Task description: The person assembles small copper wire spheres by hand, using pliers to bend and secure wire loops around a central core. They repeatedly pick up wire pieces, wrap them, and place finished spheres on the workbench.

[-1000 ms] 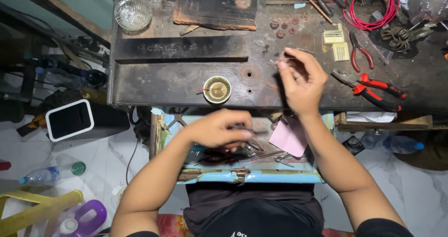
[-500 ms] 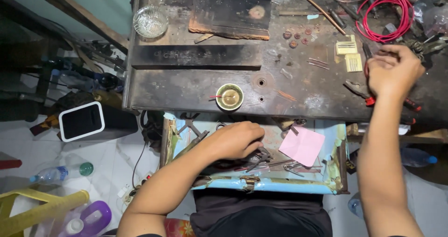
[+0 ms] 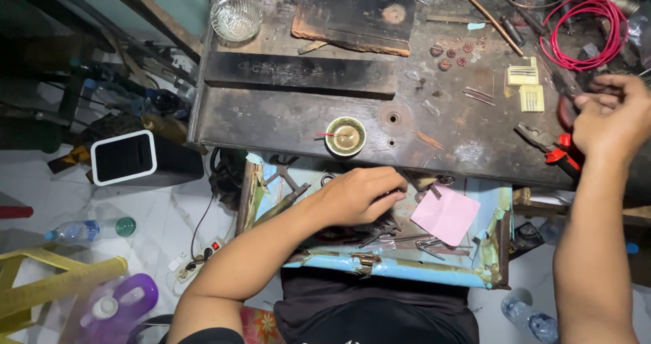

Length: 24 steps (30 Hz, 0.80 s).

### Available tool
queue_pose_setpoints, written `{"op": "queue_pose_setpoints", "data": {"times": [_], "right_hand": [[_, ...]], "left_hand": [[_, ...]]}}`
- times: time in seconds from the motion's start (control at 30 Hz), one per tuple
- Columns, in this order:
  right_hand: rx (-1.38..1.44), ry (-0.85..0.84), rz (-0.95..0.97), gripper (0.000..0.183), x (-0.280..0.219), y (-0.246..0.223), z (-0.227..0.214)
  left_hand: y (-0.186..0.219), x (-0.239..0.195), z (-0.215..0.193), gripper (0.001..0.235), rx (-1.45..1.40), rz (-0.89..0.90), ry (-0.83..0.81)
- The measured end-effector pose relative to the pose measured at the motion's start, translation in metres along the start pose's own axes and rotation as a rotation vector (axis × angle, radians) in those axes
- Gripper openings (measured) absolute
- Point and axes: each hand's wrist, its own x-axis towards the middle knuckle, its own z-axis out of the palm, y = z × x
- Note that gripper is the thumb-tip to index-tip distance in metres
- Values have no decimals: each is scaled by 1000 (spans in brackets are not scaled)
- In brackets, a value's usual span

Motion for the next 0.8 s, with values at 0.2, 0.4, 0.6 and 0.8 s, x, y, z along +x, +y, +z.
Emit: {"op": "queue_pose_setpoints", "data": {"times": [0.2,0.4,0.6,0.8], "right_hand": [[-162,-20,-97,32,-4,-24,-7],[90,12,3,37,-15,-78,-22],[214,-144,-114,17,-86,-326,17],[694,-271,-172,23,-98,-331,66]], "left_hand": [[2,0,1,12,-20,-18,66],[8,5,6,25,-165,-84,219],[-3,4,27,78,-1116,-226,233],[-18,2,24,44,-1025,-513,628]]}}
